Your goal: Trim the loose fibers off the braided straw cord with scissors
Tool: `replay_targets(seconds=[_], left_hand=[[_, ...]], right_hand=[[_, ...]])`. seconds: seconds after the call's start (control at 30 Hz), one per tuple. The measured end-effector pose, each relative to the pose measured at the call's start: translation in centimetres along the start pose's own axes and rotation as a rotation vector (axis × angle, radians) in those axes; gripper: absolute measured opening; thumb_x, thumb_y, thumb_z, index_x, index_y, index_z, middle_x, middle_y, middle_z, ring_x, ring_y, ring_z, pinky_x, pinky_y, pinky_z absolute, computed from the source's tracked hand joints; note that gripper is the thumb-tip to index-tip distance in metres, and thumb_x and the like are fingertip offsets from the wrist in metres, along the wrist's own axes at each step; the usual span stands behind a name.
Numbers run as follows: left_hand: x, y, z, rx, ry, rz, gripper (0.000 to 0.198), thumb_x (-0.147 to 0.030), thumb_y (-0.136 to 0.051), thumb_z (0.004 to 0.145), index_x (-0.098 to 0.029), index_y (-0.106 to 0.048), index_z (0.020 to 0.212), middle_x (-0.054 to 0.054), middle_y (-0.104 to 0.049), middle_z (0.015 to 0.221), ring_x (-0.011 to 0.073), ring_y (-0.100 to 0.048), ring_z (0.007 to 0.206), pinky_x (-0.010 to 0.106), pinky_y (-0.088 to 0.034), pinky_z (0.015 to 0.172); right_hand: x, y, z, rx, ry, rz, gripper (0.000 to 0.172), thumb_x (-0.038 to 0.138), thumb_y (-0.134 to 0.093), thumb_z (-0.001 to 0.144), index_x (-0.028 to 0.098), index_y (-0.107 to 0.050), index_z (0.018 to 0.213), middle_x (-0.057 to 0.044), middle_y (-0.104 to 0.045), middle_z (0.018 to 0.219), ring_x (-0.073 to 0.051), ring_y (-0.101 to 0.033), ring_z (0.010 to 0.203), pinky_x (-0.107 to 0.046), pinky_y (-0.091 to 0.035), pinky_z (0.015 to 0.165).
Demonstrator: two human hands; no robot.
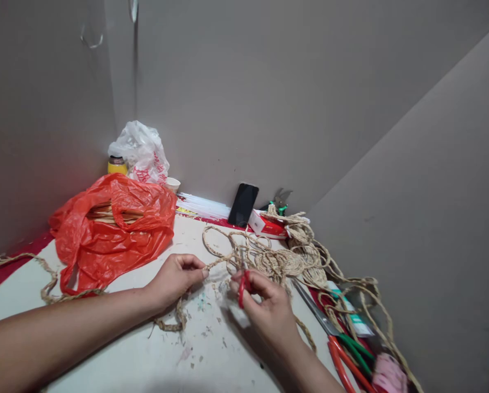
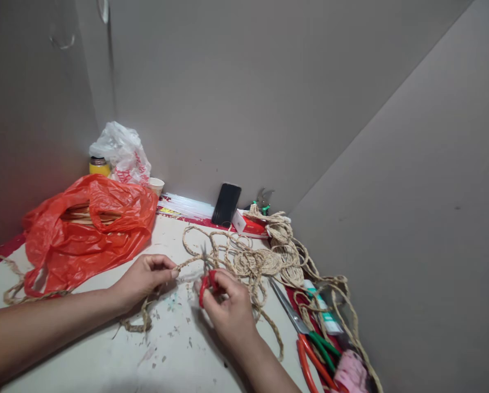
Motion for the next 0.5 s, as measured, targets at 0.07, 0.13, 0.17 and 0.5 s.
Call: replay_targets(seconds=[0.07, 0.13, 0.17, 0.5], left_hand=[[-0.3, 0.4, 0.1, -0.037, -0.033, 0.033, 0.021, -0.032, -0.072, 0.063, -0.014, -0.062, 0.069, -0.006, -0.048, 0.048, 0.0052, -0.036, 0.042, 0.019, -0.026, 0.042], [-0.6, 0.6, 0.1, -0.06, -0.072, 0.041, 0.021, -0.032, -0.071, 0.063, -0.014, -0.063, 0.068, -0.005, -0.051, 0.052, 0.0055, -0.037, 0.045, 0.019, -0.027, 0.044], [-0.8, 0.7, 0.1, -0.069, -0.093, 0.039, 0.021, -0.032, -0.071, 0.062, -0.014, -0.063, 0.068, -0.004, -0.052, 0.054, 0.006, -0.039, 0.047, 0.019, -0.028, 0.046], [-1.7, 0.6, -0.3, -0.084, -0.162, 0.056, 0.018, -0.03, -0.07, 0.065, -0.014, -0.061, 0.068, -0.003, -0.053, 0.059, 0.0073, -0.041, 0.052, 0.02, -0.031, 0.05]], right_hand=[[0.8, -0.6, -0.3, 0.094, 0.075, -0.207, 0.021, 0.023, -0.061, 0.074, 0.02, -0.051, 0.056, 0.001, -0.05, 0.058, -0.014, -0.046, 0.056, -0.025, -0.033, 0.054], [1.5, -1.2, -0.8, 0.156, 0.15, -0.483, 0.02, 0.023, -0.058, 0.072, 0.02, -0.049, 0.055, 0.002, -0.049, 0.055, -0.012, -0.044, 0.052, -0.025, -0.028, 0.052], [1.6, -1.4, -0.9, 0.169, 0.174, -0.604, 0.019, 0.025, -0.058, 0.072, 0.02, -0.049, 0.056, 0.002, -0.05, 0.055, -0.012, -0.044, 0.051, -0.026, -0.027, 0.052], [1.5, -2.2, -1.1, 0.186, 0.229, -1.02, 0.023, 0.038, -0.059, 0.075, 0.019, -0.06, 0.062, -0.003, -0.062, 0.061, -0.017, -0.055, 0.054, -0.029, -0.026, 0.055]])
Point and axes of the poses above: each hand's wrist, its own z-axis towards the middle knuckle, its own y-axis out of the back of the hand, x = y × z, the point moved 8 cm from there along z, towards the middle knuckle
